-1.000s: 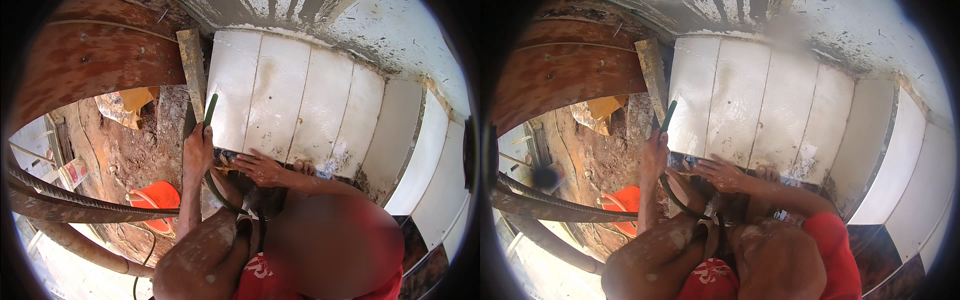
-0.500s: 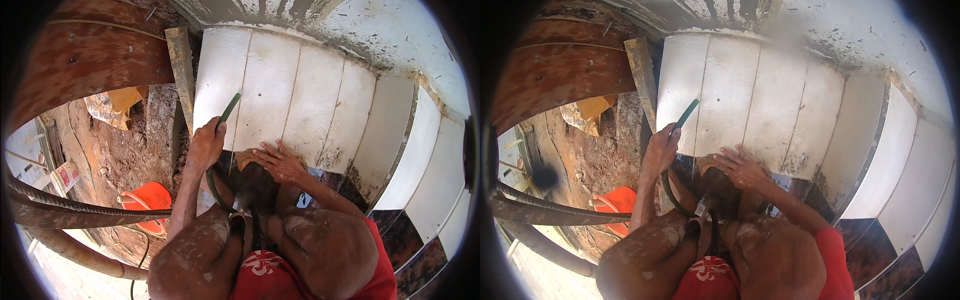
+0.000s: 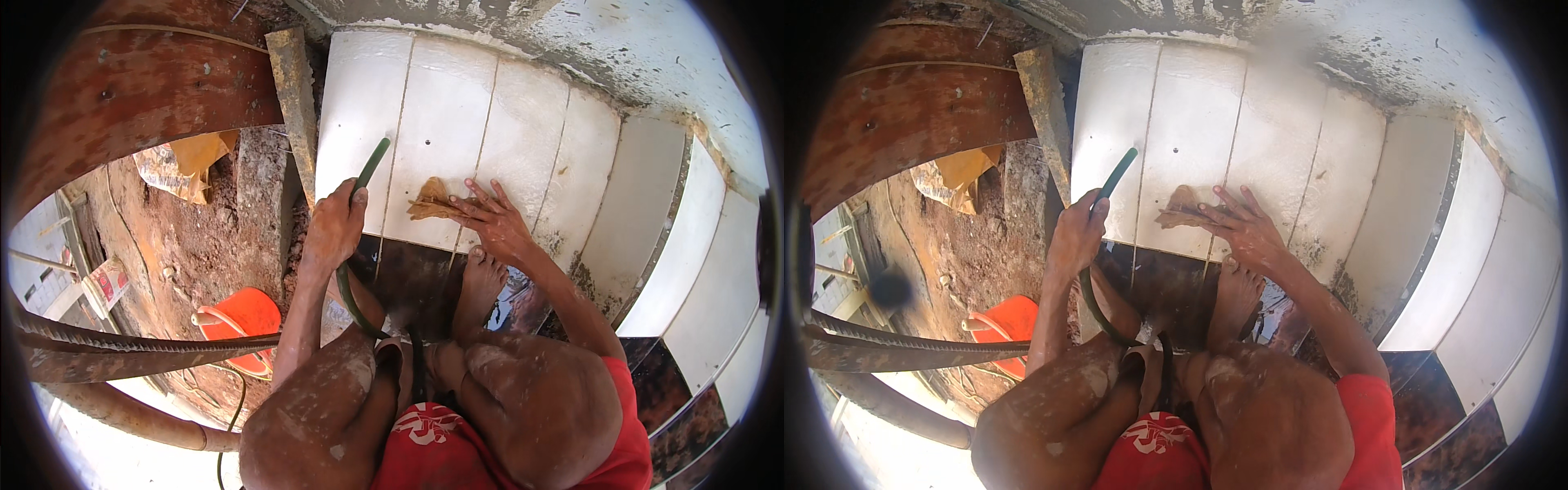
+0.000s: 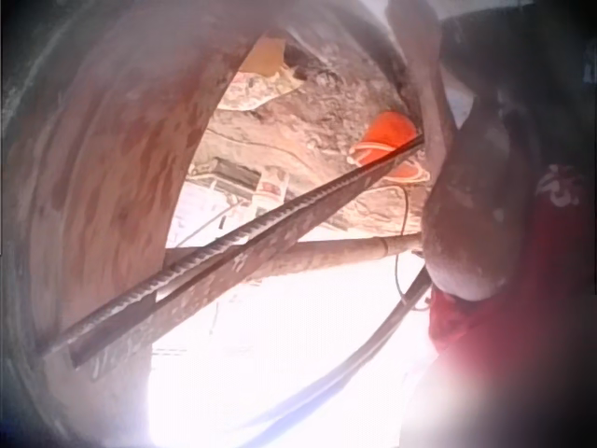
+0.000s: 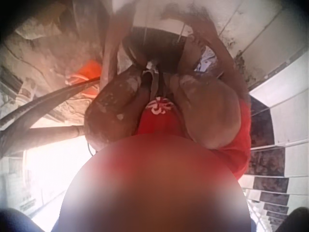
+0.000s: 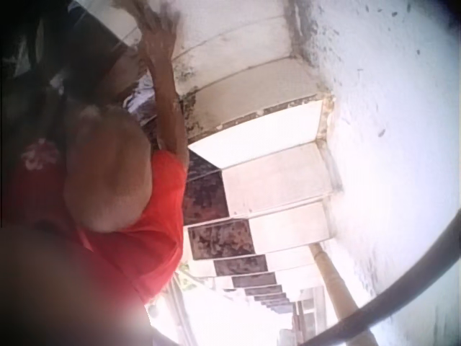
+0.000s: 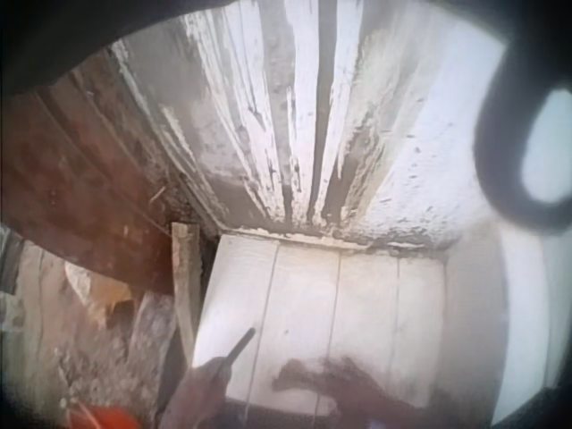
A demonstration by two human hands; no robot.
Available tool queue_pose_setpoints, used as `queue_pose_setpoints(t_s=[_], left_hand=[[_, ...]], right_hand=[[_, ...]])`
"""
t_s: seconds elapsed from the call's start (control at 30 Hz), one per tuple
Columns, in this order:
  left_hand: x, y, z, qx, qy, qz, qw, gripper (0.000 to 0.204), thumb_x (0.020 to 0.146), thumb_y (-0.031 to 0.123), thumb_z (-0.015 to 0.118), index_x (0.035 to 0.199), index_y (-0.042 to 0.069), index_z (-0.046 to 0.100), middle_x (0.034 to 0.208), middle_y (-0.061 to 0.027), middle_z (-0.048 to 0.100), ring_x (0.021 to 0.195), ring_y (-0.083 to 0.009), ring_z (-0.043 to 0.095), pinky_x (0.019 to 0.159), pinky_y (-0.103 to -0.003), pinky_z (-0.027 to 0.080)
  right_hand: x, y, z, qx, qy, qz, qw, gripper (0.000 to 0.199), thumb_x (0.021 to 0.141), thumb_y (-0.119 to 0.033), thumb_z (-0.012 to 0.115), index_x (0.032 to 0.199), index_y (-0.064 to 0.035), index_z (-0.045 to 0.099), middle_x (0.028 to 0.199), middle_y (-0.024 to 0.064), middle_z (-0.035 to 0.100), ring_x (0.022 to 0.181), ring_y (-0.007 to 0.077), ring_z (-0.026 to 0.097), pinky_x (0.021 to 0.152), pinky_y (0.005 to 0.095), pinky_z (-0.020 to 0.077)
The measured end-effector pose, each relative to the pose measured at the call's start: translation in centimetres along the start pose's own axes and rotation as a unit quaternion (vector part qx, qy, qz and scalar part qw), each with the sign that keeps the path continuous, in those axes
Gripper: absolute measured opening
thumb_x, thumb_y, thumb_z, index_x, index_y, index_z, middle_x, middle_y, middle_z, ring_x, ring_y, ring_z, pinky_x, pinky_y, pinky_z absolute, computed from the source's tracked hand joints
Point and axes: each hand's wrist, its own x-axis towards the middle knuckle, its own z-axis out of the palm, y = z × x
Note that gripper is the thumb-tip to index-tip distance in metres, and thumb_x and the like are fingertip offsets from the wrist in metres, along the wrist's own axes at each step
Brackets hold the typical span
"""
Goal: The person cleans a spiral staircase by spraying water from a hose and scrubbing the white and dark tiles with a sponge. The person moves along the stairs, rinsing and wiping the surfaces repeatedly.
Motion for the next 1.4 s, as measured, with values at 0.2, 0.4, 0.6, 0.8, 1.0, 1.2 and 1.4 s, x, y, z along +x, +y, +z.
queue_pose_setpoints(t_s=[0.2,0.4,0.6,0.8,1.0,1.2,1.4], left_hand=[[0.2,0.4,-0.1,-0.019,-0.006,0.0,1.0,0.041,0.107,0.028,0.05,0.123,-0.008,0.061,0.095,-0.0356,0.068,0.094,-0.0543,0.066,0.084,-0.06,0.049],[0.3,0.4,0.3,-0.004,0.003,0.016,1.0,0.042,0.107,0.028,0.05,0.124,-0.009,0.061,0.096,-0.0366,0.068,0.094,-0.0545,0.066,0.085,-0.059,0.05],[0.2,0.4,0.5,0.007,0.012,-0.001,1.0,0.042,0.107,0.029,0.05,0.124,-0.008,0.062,0.097,-0.0353,0.069,0.097,-0.0541,0.066,0.088,-0.059,0.05],[0.0,0.5,0.2,0.004,0.001,-0.02,1.0,0.041,0.107,0.029,0.049,0.124,-0.006,0.062,0.097,-0.0344,0.069,0.098,-0.0536,0.066,0.088,-0.059,0.05],[0.0,0.4,0.3,0.019,0.005,-0.03,0.999,0.042,0.107,0.029,0.049,0.124,-0.006,0.063,0.099,-0.0348,0.069,0.101,-0.0543,0.065,0.088,-0.06,0.049],[-0.6,-0.7,0.4,-0.031,0.075,-0.047,0.996,0.049,0.107,0.03,0.051,0.136,-0.008,0.059,0.086,-0.0292,0.07,0.084,-0.0437,0.071,0.079,-0.051,0.052],[-0.6,0.0,0.3,-0.218,0.065,0.009,0.974,0.049,0.11,0.037,0.054,0.134,-0.006,0.058,0.063,0.0072,0.04,0.054,-0.0035,0.035,0.047,-0.024,0.027]], right_hand=[[1.4,0.8,-2.3,0.076,-0.17,-0.168,0.968,0.051,0.093,-0.025,0.067,0.14,-0.0416,0.062,0.162,-0.0195,0.042,0.161,0.0187,0.016,0.133,0.0514,0.0106],[5.0,0.2,-2.0,0.098,0.131,0.043,0.986,0.063,0.086,0.001,0.059,0.143,-0.0253,0.064,0.154,-0.0022,0.056,0.158,0.0241,0.028,0.131,0.0531,0.0153],[5.9,-0.9,-0.2,0.042,0.087,-0.074,0.993,0.062,0.087,-0.005,0.063,0.146,-0.0247,0.061,0.153,-0.0031,0.056,0.158,0.0255,0.027,0.131,0.0519,0.016],[6.3,-2.6,-0.5,0.085,0.029,-0.069,0.994,0.061,0.084,-0.008,0.064,0.145,-0.0164,0.062,0.155,0.0036,0.054,0.157,0.0264,0.03,0.129,0.0505,0.0202],[10.4,1.8,0.0,0.019,0.159,-0.03,0.987,0.063,0.09,-0.005,0.059,0.15,-0.0271,0.057,0.171,-0.0012,0.031,0.16,0.0249,0.022,0.131,0.0545,0.0172],[20.4,9.3,-2.9,-0.004,0.435,0.191,0.88,0.052,0.096,-0.007,0.059,0.147,-0.0132,0.059,0.151,0.0173,0.054,0.139,0.0402,0.051,0.115,0.0578,0.0387],[19.9,-5.3,0.6,0.129,0.245,-0.096,0.956,0.048,0.102,-0.027,0.053,0.149,-0.012,0.055,0.164,0.0126,0.04,0.155,0.0285,0.032,0.128,0.0525,0.023]])
